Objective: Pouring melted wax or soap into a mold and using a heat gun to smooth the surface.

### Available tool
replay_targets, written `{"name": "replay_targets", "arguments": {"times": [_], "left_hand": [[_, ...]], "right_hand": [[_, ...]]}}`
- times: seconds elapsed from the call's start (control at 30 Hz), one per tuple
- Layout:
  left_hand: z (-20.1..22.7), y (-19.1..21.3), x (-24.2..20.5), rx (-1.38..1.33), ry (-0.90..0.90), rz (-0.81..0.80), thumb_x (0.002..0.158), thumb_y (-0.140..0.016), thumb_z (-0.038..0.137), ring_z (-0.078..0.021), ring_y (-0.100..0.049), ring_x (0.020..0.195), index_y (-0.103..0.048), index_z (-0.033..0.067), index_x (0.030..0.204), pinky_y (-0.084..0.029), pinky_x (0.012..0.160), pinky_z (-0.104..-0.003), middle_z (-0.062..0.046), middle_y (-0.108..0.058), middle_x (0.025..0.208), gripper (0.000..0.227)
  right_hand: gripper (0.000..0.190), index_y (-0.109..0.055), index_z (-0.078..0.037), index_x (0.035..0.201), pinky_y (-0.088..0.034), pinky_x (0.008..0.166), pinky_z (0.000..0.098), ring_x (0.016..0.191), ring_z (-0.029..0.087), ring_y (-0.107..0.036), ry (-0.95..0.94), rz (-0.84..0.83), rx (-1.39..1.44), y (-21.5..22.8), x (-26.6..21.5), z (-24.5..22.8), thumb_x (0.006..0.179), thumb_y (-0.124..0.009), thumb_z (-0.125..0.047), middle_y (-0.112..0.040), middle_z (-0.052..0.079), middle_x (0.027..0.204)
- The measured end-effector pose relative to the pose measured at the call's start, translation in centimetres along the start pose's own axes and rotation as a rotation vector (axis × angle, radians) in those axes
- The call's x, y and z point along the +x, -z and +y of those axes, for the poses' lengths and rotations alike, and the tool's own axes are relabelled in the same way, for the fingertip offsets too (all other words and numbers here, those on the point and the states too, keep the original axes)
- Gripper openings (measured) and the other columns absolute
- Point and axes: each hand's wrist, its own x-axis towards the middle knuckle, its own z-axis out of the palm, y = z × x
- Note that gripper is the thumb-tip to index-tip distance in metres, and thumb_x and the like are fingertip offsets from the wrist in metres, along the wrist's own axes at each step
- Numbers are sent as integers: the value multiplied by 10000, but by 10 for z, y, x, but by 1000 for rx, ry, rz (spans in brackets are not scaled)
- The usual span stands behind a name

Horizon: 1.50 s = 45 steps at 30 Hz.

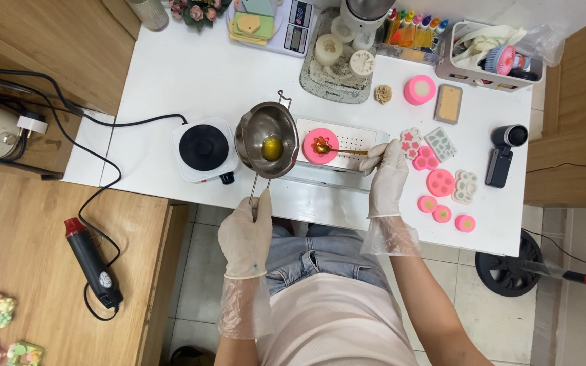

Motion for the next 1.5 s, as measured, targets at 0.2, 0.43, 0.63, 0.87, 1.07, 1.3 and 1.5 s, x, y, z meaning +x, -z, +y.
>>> {"name": "replay_targets", "arguments": {"times": [0.2, 0.43, 0.63, 0.87, 1.07, 1.3, 1.5], "left_hand": [[-2, 0, 0, 6, -16, 30, 958, -602, 469, -320, -724, 678, -766, 67, 928, -551, 681, -400, -139, -728, 693, 435], [-5, -2, 0, 22, -30, 30, 970, -608, 461, -322, -719, 686, -768, 63, 911, -543, 680, -395, -136, -726, 684, 433], [-5, -3, 0, -1, -38, 27, 960, -609, 460, -293, -709, 634, -765, 57, 912, -541, 648, -384, -99, -713, 665, 435], [-5, -2, 0, 2, -28, 15, 966, -604, 460, -281, -708, 617, -763, 63, 913, -540, 634, -381, -91, -707, 643, 431], [-8, -3, 1, 12, -36, 11, 968, -609, 461, -292, -704, 622, -757, 58, 908, -539, 631, -383, -96, -703, 638, 434], [-10, -5, 0, -15, -80, 38, 965, -610, 455, -288, -714, 628, -758, 52, 886, -546, 631, -381, -89, -714, 655, 436], [-11, -5, 0, 0, -86, 48, 967, -614, 449, -299, -713, 624, -761, 49, 884, -545, 628, -386, -104, -711, 650, 434]], "right_hand": [[500, -603, -61, 886, -424, 594, 250, 614, 103, -538, 57, -2, -91, 3, -7, -5, 1152, -362, -408, -599, 35, 665], [493, -597, -62, 883, -440, 609, 251, 638, 102, -560, 81, -31, -103, 1, -12, -12, 1159, -369, -401, -595, 33, 684], [492, -609, -51, 883, -442, 607, 243, 645, 98, -573, 87, -55, -159, 0, -17, -13, 1158, -374, -383, -601, 33, 694], [448, -582, -49, 895, -455, 626, 234, 666, 86, -576, 136, -90, -172, -1, -20, -15, 1162, -383, -348, -619, 33, 742], [418, -585, -40, 901, -467, 642, 233, 683, 80, -583, 177, -127, -240, -3, -25, -22, 1163, -401, -309, -642, 34, 788], [381, -593, -38, 842, -480, 643, 251, 684, 99, -590, 367, -221, -471, -8, -30, -43, 1148, -460, -222, -656, 40, 809], [368, -610, -58, 813, -481, 711, 323, 722, 171, -583, 517, -230, -619, -11, -31, -49, 1136, -487, -182, -671, 35, 776]]}}
